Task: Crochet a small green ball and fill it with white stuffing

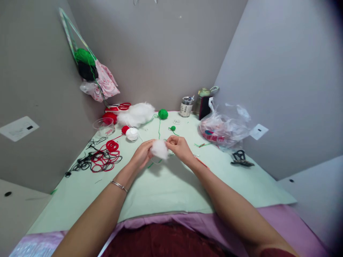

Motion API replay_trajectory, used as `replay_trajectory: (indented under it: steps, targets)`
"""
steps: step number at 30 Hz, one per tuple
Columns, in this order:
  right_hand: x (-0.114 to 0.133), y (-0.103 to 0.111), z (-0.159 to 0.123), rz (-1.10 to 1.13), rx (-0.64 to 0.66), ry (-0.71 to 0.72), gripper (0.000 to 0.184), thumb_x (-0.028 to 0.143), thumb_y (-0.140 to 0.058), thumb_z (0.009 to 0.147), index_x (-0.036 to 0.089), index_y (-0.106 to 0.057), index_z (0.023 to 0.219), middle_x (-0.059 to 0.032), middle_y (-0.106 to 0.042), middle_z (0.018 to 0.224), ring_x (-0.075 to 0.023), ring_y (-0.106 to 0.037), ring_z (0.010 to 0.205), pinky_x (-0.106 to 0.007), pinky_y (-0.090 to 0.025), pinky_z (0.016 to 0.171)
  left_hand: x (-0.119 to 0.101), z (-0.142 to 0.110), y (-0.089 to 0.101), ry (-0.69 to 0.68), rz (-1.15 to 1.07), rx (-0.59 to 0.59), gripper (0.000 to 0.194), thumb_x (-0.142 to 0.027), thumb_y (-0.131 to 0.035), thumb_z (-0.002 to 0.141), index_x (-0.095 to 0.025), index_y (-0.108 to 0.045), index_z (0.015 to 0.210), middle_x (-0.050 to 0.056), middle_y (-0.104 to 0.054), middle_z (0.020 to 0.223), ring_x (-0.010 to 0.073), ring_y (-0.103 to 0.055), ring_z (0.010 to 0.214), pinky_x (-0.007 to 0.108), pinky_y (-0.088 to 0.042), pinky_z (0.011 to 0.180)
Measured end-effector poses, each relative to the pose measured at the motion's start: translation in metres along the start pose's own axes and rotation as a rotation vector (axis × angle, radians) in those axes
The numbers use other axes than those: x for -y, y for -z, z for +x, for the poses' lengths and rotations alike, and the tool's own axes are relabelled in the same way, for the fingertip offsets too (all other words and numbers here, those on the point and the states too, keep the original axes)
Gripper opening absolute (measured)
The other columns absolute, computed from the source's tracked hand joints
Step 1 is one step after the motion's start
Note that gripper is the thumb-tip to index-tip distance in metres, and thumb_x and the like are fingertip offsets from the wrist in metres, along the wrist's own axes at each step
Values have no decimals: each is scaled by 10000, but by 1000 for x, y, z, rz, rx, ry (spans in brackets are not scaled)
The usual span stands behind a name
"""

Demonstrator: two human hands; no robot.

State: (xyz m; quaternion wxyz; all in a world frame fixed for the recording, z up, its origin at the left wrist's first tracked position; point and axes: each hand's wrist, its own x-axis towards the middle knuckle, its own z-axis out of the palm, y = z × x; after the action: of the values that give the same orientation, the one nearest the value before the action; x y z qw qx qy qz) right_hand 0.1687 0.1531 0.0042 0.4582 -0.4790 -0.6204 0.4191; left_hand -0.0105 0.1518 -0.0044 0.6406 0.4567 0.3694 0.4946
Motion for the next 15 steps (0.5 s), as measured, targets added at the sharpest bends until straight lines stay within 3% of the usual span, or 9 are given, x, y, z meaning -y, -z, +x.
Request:
replay_trajectory:
  steps: [5,9,12,15]
  targets:
    - [-3,2,1,71,71,-64,205,400,-612,663,215,-526,681,75,-433,525,-91,-358,488,-235,-276,499,8,1,0,81,25,81,257,-288,-821,791,-105,-736,950,82,-736,868,148,-662,723,252,-547,682]
    - [-6,0,-1,84,131,-84,199,388,-627,672,209,-543,689,79,-437,504,-89,-368,479,-221,-274,491,18,5,3,126,106,70,310,-359,-686,967,-132,-675,1178,89,-714,1101,184,-695,881,358,-605,780]
    - [-9,-2,-1,76,158,-78,213,402,-632,695,205,-554,718,71,-475,522,-95,-392,485,-222,-292,492,21,7,6,133,166,48,359,-365,-654,990,-163,-636,1287,108,-672,1260,238,-690,1049,445,-608,881]
    - [-9,-5,-1,46,175,-62,210,407,-602,728,202,-554,730,61,-495,541,-106,-412,498,-229,-301,493,22,8,8,109,210,9,368,-361,-663,984,-162,-637,1292,113,-667,1281,249,-685,1076,458,-602,903]
